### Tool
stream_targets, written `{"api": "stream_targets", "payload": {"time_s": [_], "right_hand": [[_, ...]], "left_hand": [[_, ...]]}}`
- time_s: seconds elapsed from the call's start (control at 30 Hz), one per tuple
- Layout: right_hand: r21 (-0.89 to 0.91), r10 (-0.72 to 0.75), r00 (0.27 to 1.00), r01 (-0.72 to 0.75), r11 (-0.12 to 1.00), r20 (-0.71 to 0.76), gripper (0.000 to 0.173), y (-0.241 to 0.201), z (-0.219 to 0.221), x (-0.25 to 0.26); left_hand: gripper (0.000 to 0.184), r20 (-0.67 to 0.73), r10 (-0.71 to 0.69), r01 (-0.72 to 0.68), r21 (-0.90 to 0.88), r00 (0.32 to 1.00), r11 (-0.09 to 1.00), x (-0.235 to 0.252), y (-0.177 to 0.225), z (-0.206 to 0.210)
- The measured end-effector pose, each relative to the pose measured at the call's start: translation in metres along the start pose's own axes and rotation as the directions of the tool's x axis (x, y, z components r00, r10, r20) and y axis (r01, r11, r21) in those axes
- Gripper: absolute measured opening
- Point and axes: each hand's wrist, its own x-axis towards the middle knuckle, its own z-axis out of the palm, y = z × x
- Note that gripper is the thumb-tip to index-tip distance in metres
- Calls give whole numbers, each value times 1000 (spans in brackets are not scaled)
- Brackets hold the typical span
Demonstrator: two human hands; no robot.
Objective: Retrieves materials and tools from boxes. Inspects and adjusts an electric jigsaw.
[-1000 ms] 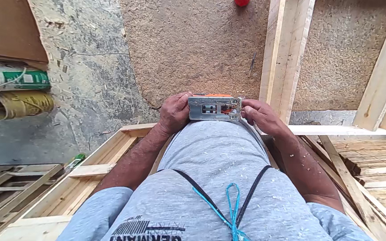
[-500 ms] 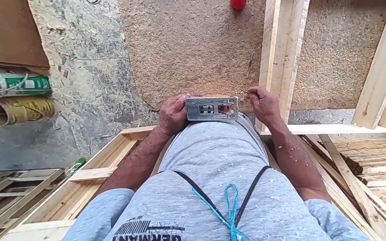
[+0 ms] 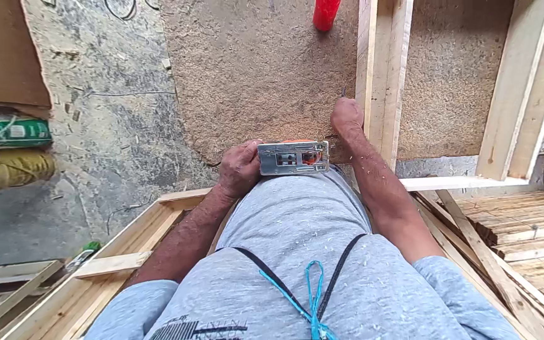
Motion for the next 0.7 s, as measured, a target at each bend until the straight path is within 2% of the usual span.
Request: {"api": "stream_targets", "payload": {"time_s": [0.13,0.27,0.33,0.37,0.4,0.43,0.47,0.5,0.53,0.57,0.6,0.63,0.7], "right_hand": [[38,19,1000,-20,999,24,21,-4,2,1],[122,12,998,-20,992,68,34,4,2,6],[183,-24,999,17,983,33,38,10,2,2],[271,-62,998,65,960,-19,34,15,1,-3],[415,-119,989,147,898,-92,27,23,-2,-12],[616,-180,969,246,748,-168,17,33,-4,-24],[812,-255,936,340,475,-242,9,43,-6,-38],[916,-328,901,357,183,-285,10,51,-10,-57],[935,-382,862,355,-16,-334,21,57,-16,-76],[926,-414,829,360,-117,-375,33,61,-24,-94],[913,-422,811,380,-147,-405,42,62,-31,-110],[902,-426,800,417,-111,-423,49,63,-35,-125],[847,-457,762,531,35,-459,52,64,-38,-145]], "left_hand": [[22,-9,12,-12,7,1000,1000,-3,-2,1],[20,-26,-1,1,-4,1000,1000,-4,-1,1],[21,-7,-5,5,-15,1000,1000,-4,-1,1],[22,0,-4,4,-18,1000,1000,-4,-1,1],[22,-1,-3,3,-17,1000,1000,-3,-1,2],[21,-7,0,0,-15,1000,1000,-3,-1,2],[20,-13,3,-3,-11,1000,1000,-2,-1,1],[20,-18,5,-5,-10,1000,1000,-2,-1,1],[19,-20,6,-7,-14,1000,1000,-2,0,0],[19,-19,5,-5,-23,1000,1000,-1,0,0],[19,-16,3,-4,-36,1000,999,0,1,-1],[19,-14,1,-2,-44,1000,999,1,2,-2],[22,-5,-7,7,-47,1000,999,2,2,-2]]}}
